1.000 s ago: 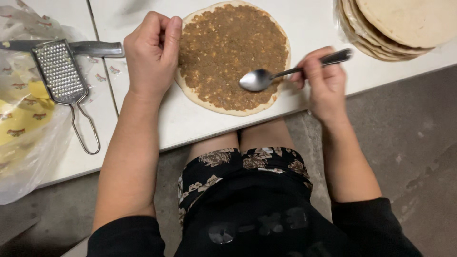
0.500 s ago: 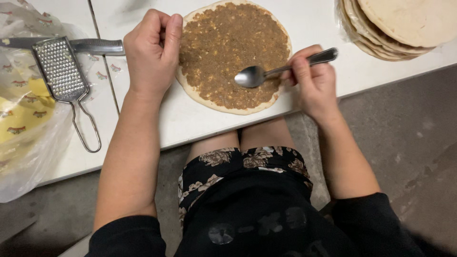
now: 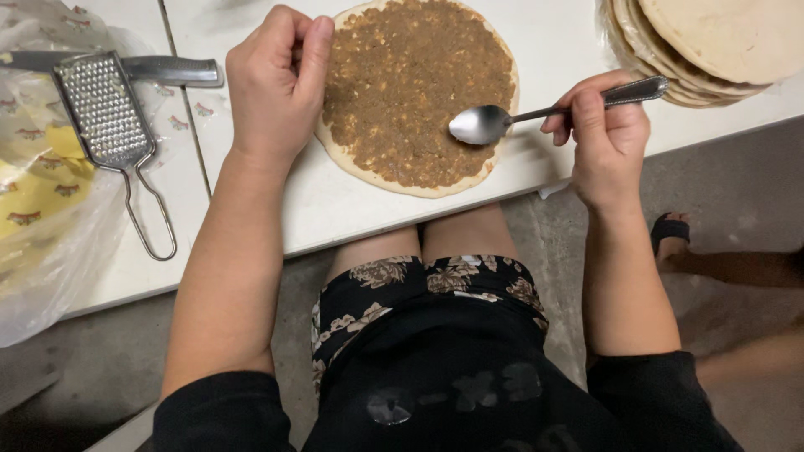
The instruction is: The person spreads a meat mixture evenly over a round flatbread using a spoon, then cuts pieces from a block of cheese and grates the cheese over the meat topping with a hand grater. They then take cooked meat and onions from a plastic container and add it onto the flatbread with a knife.
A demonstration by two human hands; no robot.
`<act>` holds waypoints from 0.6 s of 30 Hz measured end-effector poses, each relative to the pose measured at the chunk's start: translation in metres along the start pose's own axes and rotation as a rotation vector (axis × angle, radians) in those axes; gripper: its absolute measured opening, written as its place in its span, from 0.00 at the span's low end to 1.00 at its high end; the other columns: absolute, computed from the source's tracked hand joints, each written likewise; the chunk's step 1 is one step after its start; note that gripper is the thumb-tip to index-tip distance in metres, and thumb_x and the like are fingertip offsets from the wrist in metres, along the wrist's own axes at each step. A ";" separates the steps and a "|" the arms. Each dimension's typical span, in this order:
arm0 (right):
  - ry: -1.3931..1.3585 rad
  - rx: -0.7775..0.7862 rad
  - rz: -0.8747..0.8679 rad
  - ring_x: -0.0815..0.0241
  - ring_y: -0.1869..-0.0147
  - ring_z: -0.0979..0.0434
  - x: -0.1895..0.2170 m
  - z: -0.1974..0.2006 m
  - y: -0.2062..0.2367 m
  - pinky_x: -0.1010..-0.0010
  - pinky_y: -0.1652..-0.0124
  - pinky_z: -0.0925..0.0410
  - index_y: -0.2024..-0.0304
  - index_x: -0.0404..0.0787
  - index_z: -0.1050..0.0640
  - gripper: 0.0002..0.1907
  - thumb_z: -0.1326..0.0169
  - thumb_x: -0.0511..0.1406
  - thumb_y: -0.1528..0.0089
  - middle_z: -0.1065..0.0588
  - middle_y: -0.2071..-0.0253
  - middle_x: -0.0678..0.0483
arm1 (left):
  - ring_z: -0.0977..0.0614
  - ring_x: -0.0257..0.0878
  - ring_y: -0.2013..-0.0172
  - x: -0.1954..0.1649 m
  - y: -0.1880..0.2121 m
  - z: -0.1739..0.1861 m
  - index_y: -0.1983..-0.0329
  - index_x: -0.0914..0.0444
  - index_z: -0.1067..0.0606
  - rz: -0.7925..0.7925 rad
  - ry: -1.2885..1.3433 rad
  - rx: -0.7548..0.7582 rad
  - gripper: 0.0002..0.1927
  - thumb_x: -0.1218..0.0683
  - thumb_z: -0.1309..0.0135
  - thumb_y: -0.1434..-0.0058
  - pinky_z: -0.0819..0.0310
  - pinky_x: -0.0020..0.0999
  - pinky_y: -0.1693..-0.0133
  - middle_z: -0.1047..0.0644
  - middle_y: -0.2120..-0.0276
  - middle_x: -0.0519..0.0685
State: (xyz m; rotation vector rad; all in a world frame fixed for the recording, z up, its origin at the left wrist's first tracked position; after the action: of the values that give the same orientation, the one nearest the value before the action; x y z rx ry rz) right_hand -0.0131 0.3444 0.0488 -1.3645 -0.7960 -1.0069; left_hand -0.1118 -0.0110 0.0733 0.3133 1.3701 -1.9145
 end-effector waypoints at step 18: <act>-0.075 0.094 -0.116 0.67 0.62 0.28 -0.008 -0.032 -0.004 0.76 0.59 0.32 0.53 0.39 0.30 0.07 0.55 0.35 0.21 0.25 0.64 0.54 | 0.25 0.38 0.76 -0.006 -0.003 -0.003 0.65 0.67 0.27 0.003 -0.023 0.014 0.14 0.56 0.42 0.23 0.32 0.34 0.72 0.25 0.75 0.49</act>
State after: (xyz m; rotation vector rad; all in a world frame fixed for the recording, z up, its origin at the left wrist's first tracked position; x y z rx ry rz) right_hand -0.0236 0.3143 0.0404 -1.2933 -0.9761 -1.0003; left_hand -0.1104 -0.0049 0.0773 0.2994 1.3412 -1.9198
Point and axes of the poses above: each hand's wrist, its own y-axis away from the middle knuckle, its own z-axis out of the back of the hand, x = y × z, the point moved 1 cm from there along -y, towards the middle knuckle
